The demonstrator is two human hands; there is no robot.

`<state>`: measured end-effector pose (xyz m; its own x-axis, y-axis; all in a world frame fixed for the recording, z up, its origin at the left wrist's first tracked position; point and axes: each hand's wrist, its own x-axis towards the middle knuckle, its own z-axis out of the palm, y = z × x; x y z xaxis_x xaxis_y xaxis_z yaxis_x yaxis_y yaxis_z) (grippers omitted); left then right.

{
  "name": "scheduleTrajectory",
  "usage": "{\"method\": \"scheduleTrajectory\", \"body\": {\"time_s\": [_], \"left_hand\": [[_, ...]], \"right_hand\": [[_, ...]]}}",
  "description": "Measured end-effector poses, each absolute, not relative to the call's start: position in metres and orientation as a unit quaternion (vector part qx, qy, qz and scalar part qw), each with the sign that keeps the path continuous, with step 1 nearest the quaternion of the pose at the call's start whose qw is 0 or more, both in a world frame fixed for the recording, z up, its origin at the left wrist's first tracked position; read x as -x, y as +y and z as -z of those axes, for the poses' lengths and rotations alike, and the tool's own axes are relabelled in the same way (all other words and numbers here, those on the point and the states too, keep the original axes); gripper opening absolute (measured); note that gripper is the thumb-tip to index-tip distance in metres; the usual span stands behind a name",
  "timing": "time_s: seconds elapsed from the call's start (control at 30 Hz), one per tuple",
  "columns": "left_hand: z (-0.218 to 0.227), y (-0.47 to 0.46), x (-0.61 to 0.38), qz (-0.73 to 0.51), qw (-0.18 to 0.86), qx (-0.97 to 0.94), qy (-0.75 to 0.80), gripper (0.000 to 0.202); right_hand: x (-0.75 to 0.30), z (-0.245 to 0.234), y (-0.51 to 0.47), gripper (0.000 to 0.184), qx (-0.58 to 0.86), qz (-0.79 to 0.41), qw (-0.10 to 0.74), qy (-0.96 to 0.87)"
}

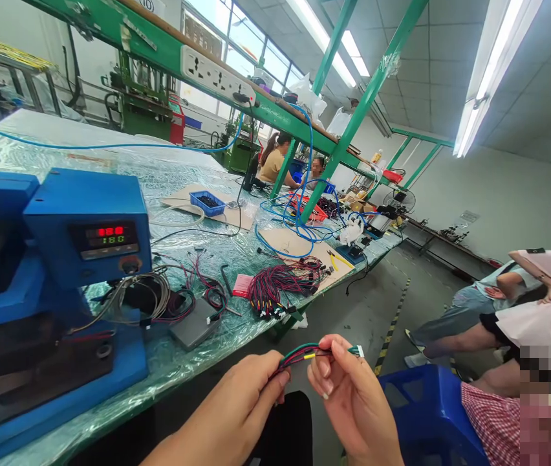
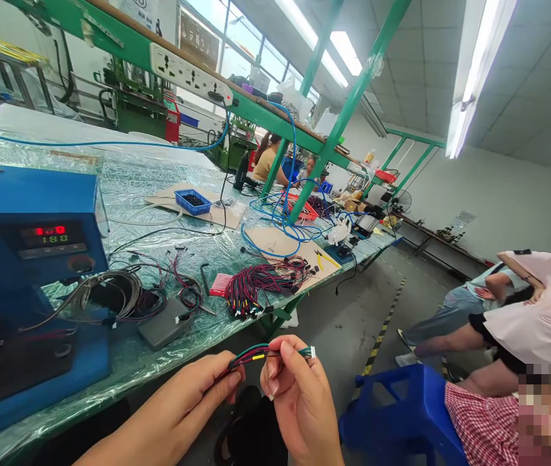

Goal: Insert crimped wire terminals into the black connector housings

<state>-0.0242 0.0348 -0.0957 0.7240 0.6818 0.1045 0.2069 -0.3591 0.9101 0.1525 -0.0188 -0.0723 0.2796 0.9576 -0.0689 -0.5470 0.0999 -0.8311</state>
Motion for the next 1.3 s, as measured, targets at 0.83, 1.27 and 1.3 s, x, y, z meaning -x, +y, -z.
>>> {"method": "scheduleTrajectory", "body": {"time_s": [0.83,1.27,1.3], "left_hand": [[0.081,0.053,0.034,-0.405,0.411,-0.767,0.281,0.017],[0.174,0.07,0.089,-0.277,0.402,-0.789,0.372,0.027],[0.181,0.067,0.091,-0.267,0.398,-0.798,0.365,0.025]], "right_hand": [[-0.166,0.056,-0.031,0.02,0.482,-0.4,0.712,-0.317],[-0.218,0.045,-0.041,0.014,0.452,-0.262,0.819,-0.238],[-0.221,0.045,-0.042,0.015,0.451,-0.261,0.819,-0.242]]}}
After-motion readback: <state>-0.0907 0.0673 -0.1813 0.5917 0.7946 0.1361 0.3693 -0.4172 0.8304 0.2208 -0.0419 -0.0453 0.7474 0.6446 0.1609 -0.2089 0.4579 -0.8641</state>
